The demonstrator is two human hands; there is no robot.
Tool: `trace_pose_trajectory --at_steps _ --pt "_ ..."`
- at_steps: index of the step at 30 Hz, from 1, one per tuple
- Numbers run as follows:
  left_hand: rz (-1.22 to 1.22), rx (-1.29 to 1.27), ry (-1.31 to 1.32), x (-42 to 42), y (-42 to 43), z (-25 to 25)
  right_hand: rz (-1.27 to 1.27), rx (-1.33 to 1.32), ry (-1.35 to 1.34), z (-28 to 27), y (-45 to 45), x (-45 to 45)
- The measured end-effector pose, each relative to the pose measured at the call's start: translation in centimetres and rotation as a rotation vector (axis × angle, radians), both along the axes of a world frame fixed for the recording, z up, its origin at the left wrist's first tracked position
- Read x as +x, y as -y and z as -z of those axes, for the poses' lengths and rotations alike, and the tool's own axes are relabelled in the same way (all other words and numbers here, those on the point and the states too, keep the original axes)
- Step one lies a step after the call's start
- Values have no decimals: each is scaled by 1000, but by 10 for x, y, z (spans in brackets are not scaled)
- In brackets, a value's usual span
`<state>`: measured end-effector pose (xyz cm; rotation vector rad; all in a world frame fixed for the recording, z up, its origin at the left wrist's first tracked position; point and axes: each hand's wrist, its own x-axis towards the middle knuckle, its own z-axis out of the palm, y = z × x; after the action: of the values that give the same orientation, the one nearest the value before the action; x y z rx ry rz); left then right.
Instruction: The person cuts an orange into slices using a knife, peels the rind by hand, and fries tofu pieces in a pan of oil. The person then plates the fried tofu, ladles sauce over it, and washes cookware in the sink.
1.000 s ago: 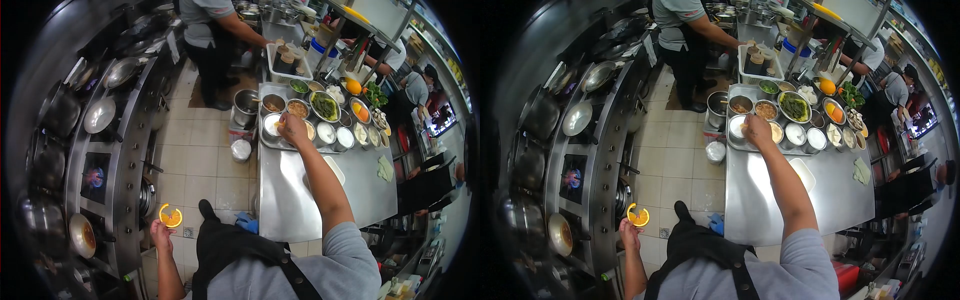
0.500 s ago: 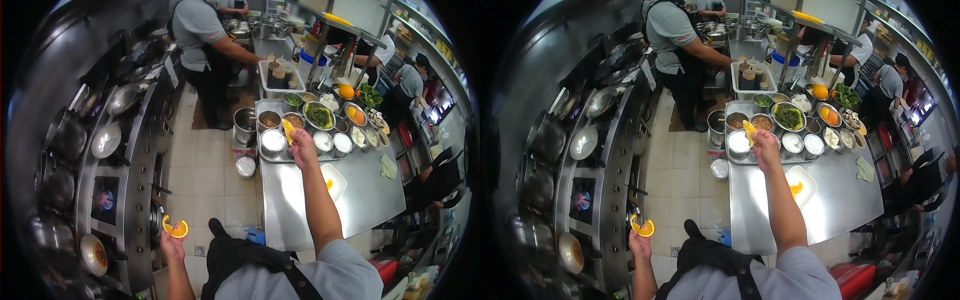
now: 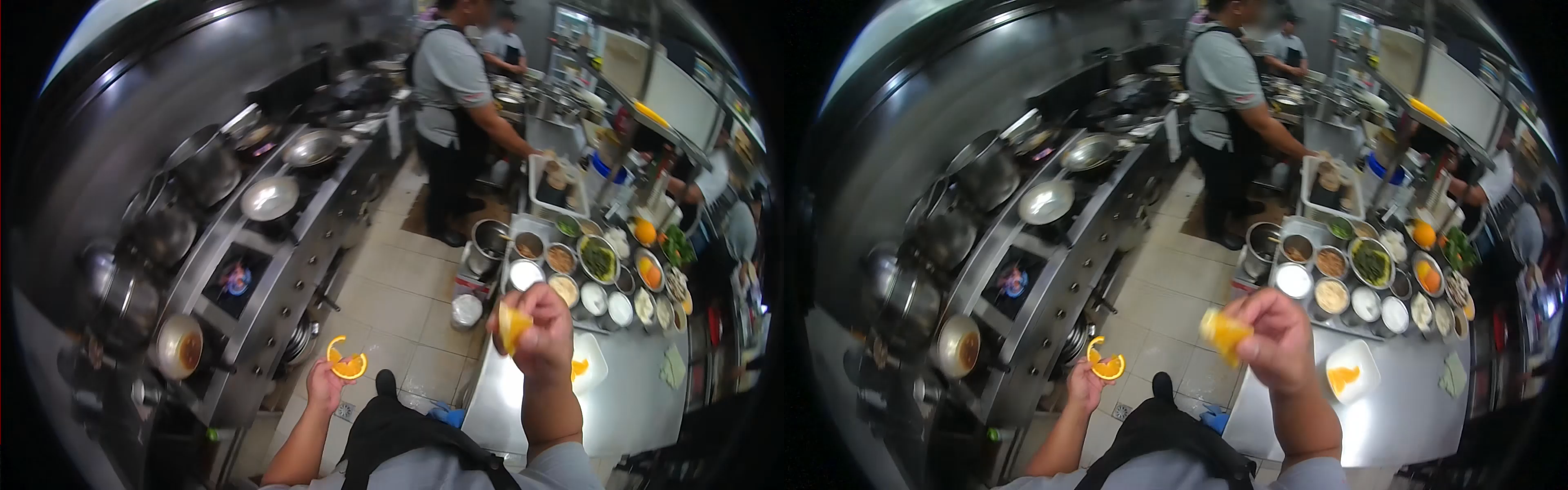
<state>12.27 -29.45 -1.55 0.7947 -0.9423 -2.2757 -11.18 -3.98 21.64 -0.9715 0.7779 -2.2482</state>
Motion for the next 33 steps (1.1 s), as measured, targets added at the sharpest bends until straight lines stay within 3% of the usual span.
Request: trace_pose_trajectory --at_steps 3,7,10,16,19,30,33 --pt "-25 44 -15 19 -4 -8 -317 -35 -80 -31 12 34" --pt "-97 53 1 44 -6 -22 -747 -286 -526 -69 45 48" --pt "-168 20 -8 70 -1 -24 -679 -514 -474 -68 75 83" --pt "-286 32 -43 119 17 -39 -980 -521 -482 -71 127 106" --pt "-333 3 -39 150 40 -39 -814 -556 -436 -72 166 135" --pt "-559 -24 -37 251 120 -61 -915 -618 -282 -49 289 207" --pt "-568 -14 -26 249 134 -62 -1071 -444 -246 -48 306 187"
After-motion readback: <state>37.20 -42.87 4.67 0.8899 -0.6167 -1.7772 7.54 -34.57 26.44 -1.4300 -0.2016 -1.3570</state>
